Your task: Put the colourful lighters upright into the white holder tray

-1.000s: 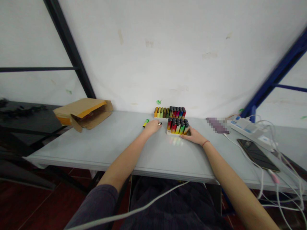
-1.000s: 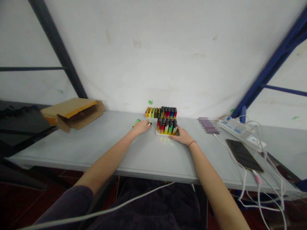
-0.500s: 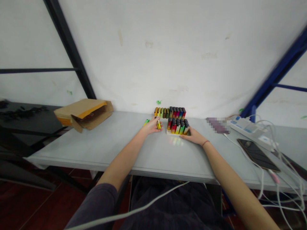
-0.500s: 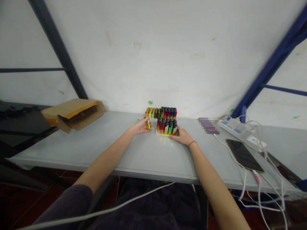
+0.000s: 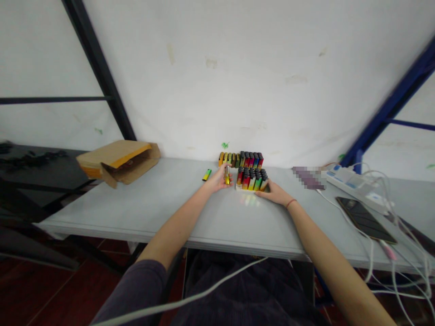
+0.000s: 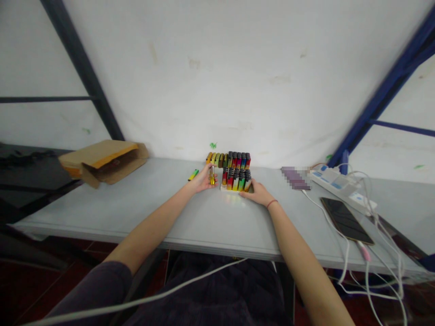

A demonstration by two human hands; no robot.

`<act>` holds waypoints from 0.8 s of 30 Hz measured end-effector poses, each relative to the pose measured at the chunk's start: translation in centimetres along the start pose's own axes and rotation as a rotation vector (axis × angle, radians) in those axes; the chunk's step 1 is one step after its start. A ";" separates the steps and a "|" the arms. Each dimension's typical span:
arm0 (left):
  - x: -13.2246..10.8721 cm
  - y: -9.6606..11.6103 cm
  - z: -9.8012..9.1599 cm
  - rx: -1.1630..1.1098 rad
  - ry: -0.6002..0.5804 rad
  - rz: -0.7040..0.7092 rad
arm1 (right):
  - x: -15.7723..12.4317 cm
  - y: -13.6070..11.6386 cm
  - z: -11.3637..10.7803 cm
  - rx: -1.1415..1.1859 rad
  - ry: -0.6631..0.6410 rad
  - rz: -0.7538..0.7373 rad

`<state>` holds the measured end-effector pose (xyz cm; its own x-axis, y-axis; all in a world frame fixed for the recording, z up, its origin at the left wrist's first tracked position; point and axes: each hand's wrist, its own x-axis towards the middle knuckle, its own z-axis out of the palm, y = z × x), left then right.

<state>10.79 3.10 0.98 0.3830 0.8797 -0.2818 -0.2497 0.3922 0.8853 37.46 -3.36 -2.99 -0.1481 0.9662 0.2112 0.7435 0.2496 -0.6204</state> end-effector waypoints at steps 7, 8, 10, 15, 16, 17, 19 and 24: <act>0.0 -0.5 0.1 -0.075 -0.024 0.060 | 0.1 0.4 0.1 0.014 0.002 -0.016; 0.0 -0.6 0.2 -0.087 -0.022 0.076 | 0.1 0.4 0.1 0.010 0.002 -0.015; 0.1 -0.9 0.4 -0.118 -0.024 0.106 | 0.1 0.4 0.1 0.003 0.005 -0.014; 0.4 -1.4 0.9 -0.195 -0.034 0.131 | 0.1 0.4 0.2 0.000 -0.001 -0.018; 0.4 -1.5 0.9 -0.200 -0.036 0.135 | 0.1 0.5 0.2 0.003 -0.003 -0.019; 0.5 -1.5 0.9 -0.204 -0.042 0.142 | 0.1 0.5 0.2 0.007 -0.003 -0.021; 0.6 -1.6 0.9 -0.214 -0.054 0.153 | 0.2 0.6 0.2 0.017 -0.006 -0.023; 0.7 -1.5 1.1 -0.216 -0.028 0.136 | 0.2 0.6 0.2 0.038 0.006 -0.027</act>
<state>12.36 2.86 -0.12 0.3562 0.9219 -0.1525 -0.4838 0.3216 0.8139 37.77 -3.00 -3.52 -0.1642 0.9586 0.2327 0.7140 0.2782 -0.6425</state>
